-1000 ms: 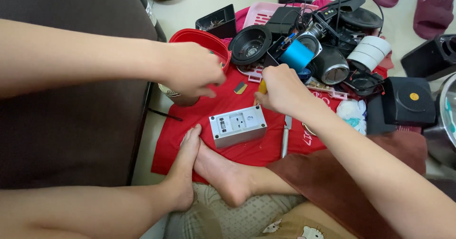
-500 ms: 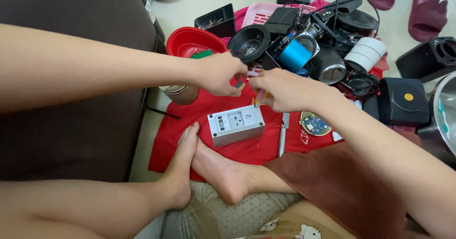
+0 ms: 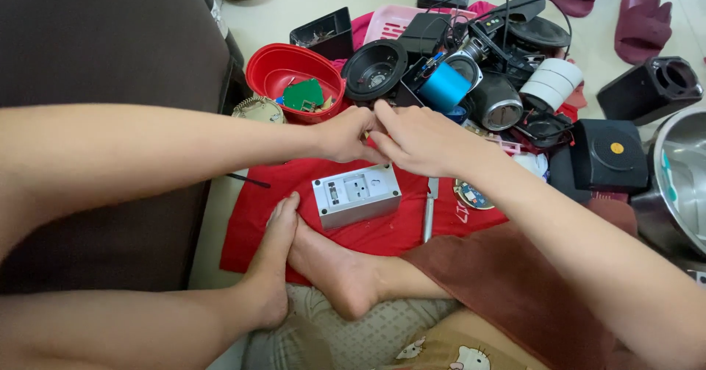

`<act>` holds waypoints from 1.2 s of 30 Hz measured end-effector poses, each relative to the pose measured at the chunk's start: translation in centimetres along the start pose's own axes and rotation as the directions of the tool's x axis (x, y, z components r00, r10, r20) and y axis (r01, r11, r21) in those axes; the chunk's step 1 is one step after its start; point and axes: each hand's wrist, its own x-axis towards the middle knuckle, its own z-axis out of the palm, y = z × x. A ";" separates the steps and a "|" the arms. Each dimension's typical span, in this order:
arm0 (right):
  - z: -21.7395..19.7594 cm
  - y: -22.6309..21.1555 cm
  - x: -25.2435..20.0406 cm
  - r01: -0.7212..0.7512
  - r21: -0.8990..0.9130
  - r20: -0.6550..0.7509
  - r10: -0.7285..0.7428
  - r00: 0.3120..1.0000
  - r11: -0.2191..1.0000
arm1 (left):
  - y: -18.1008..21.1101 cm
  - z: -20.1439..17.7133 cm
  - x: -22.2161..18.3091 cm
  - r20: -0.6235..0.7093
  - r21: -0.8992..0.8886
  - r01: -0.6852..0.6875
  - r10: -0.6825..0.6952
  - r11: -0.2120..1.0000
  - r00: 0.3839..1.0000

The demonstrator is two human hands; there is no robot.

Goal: The person is repairing a small electronic device, first disassembling a blue speaker and then using a screwdriver to close a white plastic housing.

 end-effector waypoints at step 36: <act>0.6 2.1 0.5 0.351 -0.171 0.141 -0.330 0.933 0.921 | 4.1 8.9 -1.5 -0.638 -0.159 0.261 -0.301 0.952 0.708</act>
